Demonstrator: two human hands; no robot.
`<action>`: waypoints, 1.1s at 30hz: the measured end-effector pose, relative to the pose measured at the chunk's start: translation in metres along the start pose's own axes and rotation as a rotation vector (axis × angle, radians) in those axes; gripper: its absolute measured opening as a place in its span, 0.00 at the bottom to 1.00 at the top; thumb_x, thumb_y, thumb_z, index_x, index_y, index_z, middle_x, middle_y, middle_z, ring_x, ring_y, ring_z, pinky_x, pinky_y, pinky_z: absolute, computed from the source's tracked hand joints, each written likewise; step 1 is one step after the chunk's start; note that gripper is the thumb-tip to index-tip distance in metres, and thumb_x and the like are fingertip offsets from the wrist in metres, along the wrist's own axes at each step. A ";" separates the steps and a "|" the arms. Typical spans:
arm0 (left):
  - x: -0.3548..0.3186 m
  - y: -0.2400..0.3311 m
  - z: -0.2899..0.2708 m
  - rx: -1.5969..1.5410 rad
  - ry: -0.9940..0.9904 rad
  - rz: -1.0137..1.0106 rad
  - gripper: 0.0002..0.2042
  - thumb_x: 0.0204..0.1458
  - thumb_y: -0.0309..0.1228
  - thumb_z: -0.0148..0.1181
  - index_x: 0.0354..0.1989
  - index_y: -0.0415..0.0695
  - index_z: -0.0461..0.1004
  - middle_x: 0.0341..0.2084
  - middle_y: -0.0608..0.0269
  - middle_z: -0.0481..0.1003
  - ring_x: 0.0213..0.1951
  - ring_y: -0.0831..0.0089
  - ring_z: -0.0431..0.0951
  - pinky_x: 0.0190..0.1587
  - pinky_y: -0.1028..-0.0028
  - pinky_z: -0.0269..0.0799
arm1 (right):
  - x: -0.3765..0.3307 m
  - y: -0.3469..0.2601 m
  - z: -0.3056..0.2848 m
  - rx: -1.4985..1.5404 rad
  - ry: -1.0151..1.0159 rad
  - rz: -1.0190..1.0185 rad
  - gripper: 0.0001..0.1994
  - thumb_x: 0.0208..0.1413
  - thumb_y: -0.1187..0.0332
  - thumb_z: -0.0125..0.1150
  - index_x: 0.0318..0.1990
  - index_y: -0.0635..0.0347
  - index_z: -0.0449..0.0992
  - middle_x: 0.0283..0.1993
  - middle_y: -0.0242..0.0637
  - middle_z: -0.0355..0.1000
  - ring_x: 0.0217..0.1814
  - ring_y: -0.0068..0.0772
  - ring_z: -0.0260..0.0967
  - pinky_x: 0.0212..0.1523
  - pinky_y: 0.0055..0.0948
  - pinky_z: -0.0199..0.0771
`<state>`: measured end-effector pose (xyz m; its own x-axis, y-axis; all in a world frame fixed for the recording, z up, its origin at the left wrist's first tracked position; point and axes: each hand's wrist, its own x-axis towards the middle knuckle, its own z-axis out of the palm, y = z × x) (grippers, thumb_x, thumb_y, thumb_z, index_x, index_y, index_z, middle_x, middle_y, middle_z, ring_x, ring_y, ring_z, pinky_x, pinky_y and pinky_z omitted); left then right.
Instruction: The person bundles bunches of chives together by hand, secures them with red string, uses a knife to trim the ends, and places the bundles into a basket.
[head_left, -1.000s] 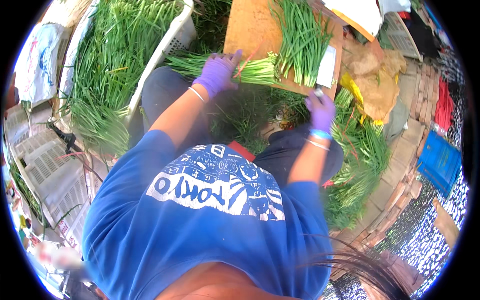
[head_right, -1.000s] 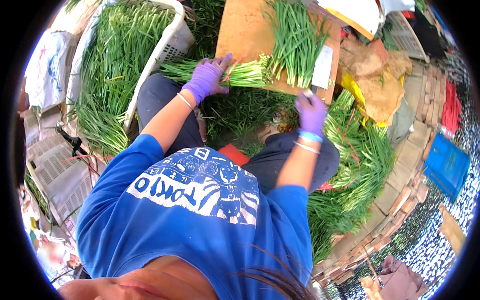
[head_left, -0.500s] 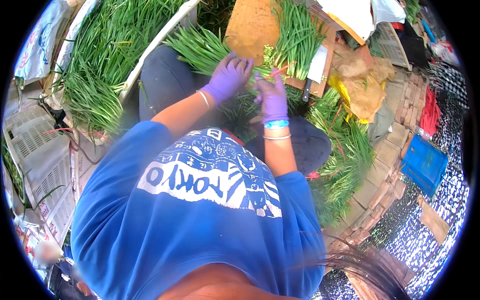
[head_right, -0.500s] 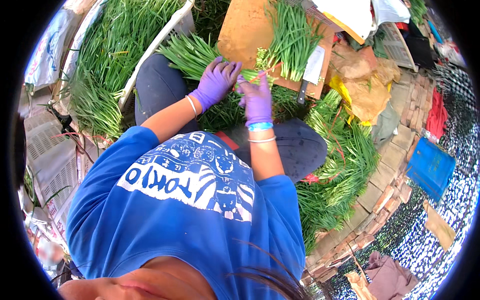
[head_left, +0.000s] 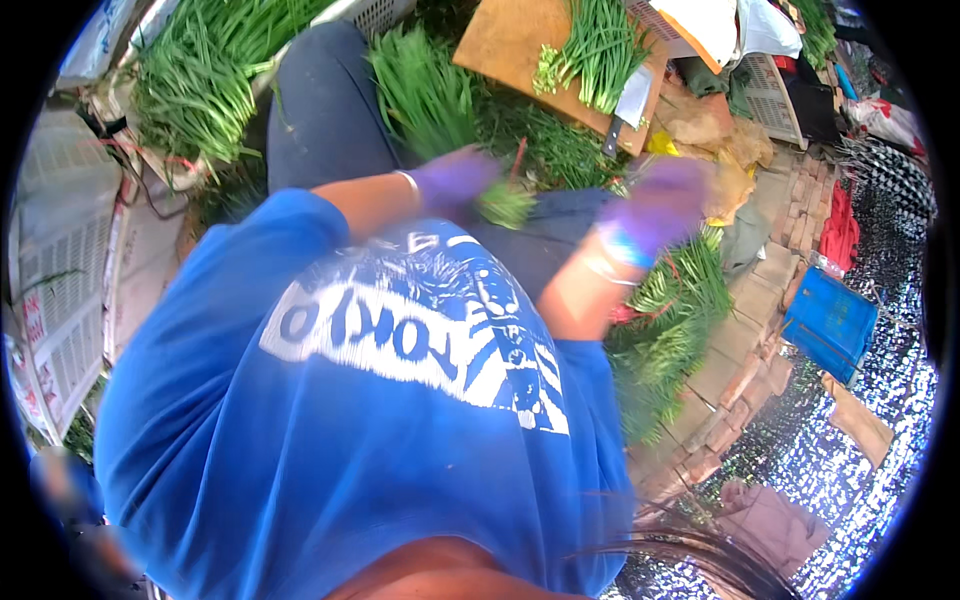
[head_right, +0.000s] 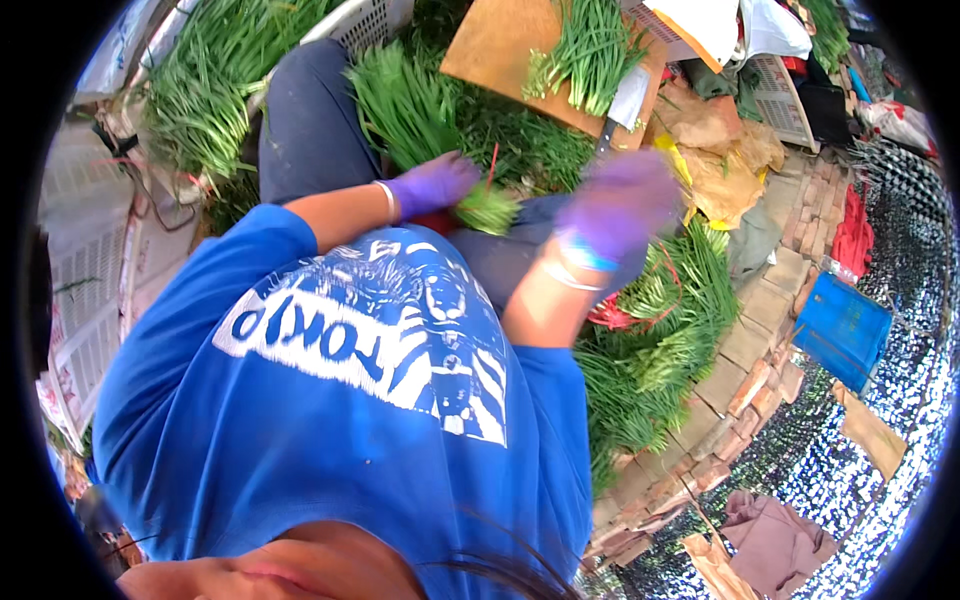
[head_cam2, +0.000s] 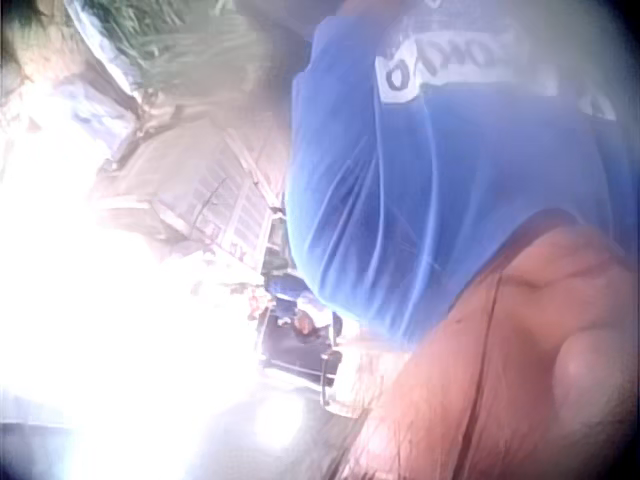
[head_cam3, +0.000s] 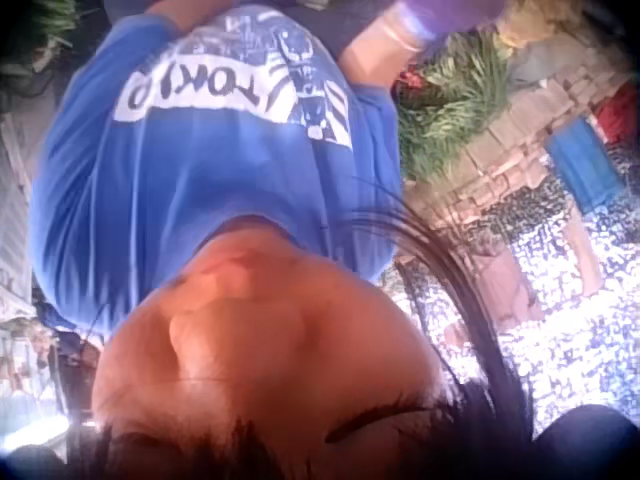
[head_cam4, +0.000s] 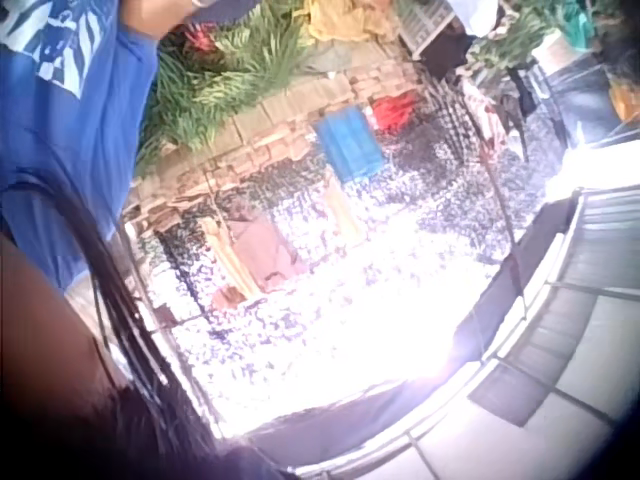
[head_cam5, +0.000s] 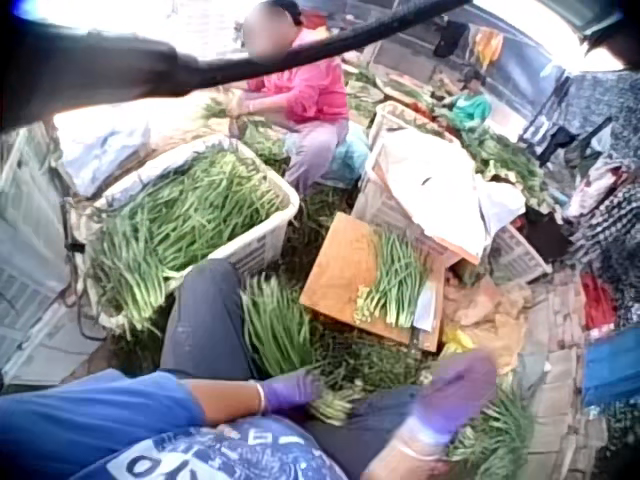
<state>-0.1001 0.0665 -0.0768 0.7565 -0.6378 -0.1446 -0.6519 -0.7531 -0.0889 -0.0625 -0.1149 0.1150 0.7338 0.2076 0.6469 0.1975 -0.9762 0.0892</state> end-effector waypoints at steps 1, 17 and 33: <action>0.004 0.010 0.020 -0.149 -0.322 0.202 0.22 0.43 0.34 0.47 0.48 0.40 0.63 0.37 0.58 0.69 0.38 0.67 0.70 0.44 0.68 0.64 | 0.045 0.025 -0.035 0.525 0.377 0.240 0.11 0.52 0.69 0.44 0.18 0.55 0.62 0.19 0.29 0.58 0.20 0.24 0.57 0.20 0.21 0.58; 0.028 -0.032 -0.102 0.036 0.643 -0.372 0.27 0.42 0.33 0.53 0.55 0.53 0.59 0.43 0.68 0.69 0.43 0.73 0.69 0.53 0.68 0.58 | -0.026 -0.040 -0.005 1.451 -0.443 0.699 0.38 0.48 0.75 0.55 0.63 0.56 0.38 0.20 0.29 0.65 0.12 0.11 0.51 0.11 0.13 0.50; 0.022 -0.013 -0.077 0.146 0.718 -0.217 0.24 0.41 0.31 0.51 0.53 0.54 0.63 0.42 0.72 0.67 0.40 0.75 0.67 0.49 0.71 0.63 | -0.037 -0.055 0.017 1.631 -0.324 1.139 0.14 0.56 0.64 0.45 0.25 0.64 0.68 0.17 0.34 0.67 0.09 0.18 0.56 0.09 0.14 0.53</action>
<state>-0.0708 0.0497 -0.0030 0.6839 -0.4642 0.5628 -0.4474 -0.8762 -0.1790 -0.0899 -0.0679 0.0731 0.9550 -0.1614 -0.2488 -0.1982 0.2767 -0.9403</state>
